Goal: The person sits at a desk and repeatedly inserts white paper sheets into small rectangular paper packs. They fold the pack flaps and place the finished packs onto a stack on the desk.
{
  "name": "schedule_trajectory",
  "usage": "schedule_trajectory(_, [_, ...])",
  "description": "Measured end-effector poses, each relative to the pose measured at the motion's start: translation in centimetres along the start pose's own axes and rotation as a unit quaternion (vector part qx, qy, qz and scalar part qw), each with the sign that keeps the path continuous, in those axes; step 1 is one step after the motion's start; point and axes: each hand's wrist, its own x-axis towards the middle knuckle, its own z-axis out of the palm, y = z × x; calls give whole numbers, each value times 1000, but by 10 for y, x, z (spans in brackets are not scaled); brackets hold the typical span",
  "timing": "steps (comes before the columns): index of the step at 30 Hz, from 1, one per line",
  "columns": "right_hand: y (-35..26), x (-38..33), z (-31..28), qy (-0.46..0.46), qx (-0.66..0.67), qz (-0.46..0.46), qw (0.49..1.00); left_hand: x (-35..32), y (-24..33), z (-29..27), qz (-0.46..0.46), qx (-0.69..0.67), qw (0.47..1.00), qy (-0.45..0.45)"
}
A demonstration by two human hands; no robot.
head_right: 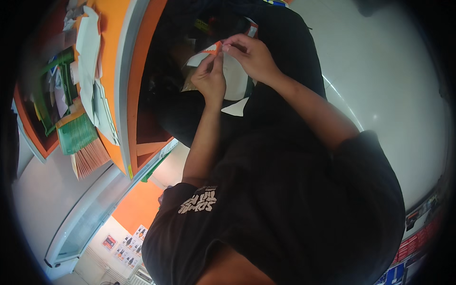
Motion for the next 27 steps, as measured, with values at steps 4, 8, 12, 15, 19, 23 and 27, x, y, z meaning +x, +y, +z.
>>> schedule_trajectory(4, [-1,10,-2,-4,24,38,999,12,10,-1,-36,3,999,3])
schedule_trajectory(8, [-1,3,-7,-15,45,54,997,8,12,2,-84,18,996,2])
schedule_trajectory(12, [4,-3,4,-50,40,49,997,2,4,-14,-65,39,996,-40])
schedule_trajectory(15, [7,-4,7,-56,26,21,998,1,6,-31,-66,8,994,-90])
schedule_trajectory(19, [-8,-11,12,-70,5,46,996,2,4,-45,-62,-45,988,-132])
schedule_trajectory(23, [-13,-10,15,-89,-7,57,994,5,6,-57,-20,2,987,-159])
schedule_trajectory(27, [-18,-13,20,-99,-93,-19,991,4,9,-61,-36,12,990,-133])
